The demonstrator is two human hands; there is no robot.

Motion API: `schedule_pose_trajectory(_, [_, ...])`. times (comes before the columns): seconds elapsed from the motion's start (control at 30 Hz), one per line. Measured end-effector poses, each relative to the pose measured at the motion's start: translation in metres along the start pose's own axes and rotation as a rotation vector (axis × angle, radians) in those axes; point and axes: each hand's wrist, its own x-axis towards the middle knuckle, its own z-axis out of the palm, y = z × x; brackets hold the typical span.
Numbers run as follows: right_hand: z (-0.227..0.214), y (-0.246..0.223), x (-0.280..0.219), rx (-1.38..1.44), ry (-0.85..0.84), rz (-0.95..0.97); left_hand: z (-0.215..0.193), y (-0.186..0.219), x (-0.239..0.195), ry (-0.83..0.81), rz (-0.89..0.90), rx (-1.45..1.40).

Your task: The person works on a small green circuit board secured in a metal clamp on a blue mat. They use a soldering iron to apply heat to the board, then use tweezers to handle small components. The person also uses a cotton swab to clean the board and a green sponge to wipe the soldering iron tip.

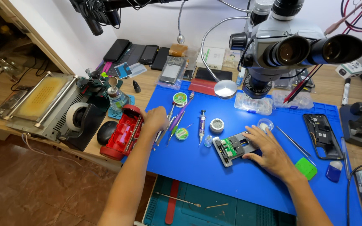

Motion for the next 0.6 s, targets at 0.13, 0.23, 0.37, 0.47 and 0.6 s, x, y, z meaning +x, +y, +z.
schedule_pose_trajectory(0.13, [0.01, 0.011, -0.011, -0.096, 0.058, 0.06, -0.009, 0.009, -0.019, 0.056, 0.015, -0.036])
schedule_pose_trajectory(0.23, [0.006, 0.006, -0.015, -0.106, 0.118, 0.072, 0.009, 0.004, 0.002, 0.092, -0.034, -0.021])
schedule_pose_trajectory(0.37, [-0.001, -0.006, -0.015, -0.071, 0.206, 0.054, 0.027, -0.008, 0.022, 0.182, -0.02, -0.092])
schedule_pose_trajectory(0.47, [-0.005, -0.005, -0.017, -0.107, 0.335, 0.011, 0.027, -0.01, 0.025, 0.325, -0.007, -0.205])
schedule_pose_trajectory(0.6, [-0.015, -0.019, -0.022, -0.052, 0.549, -0.084, -0.009, 0.001, -0.021, 0.5, 0.053, -0.574])
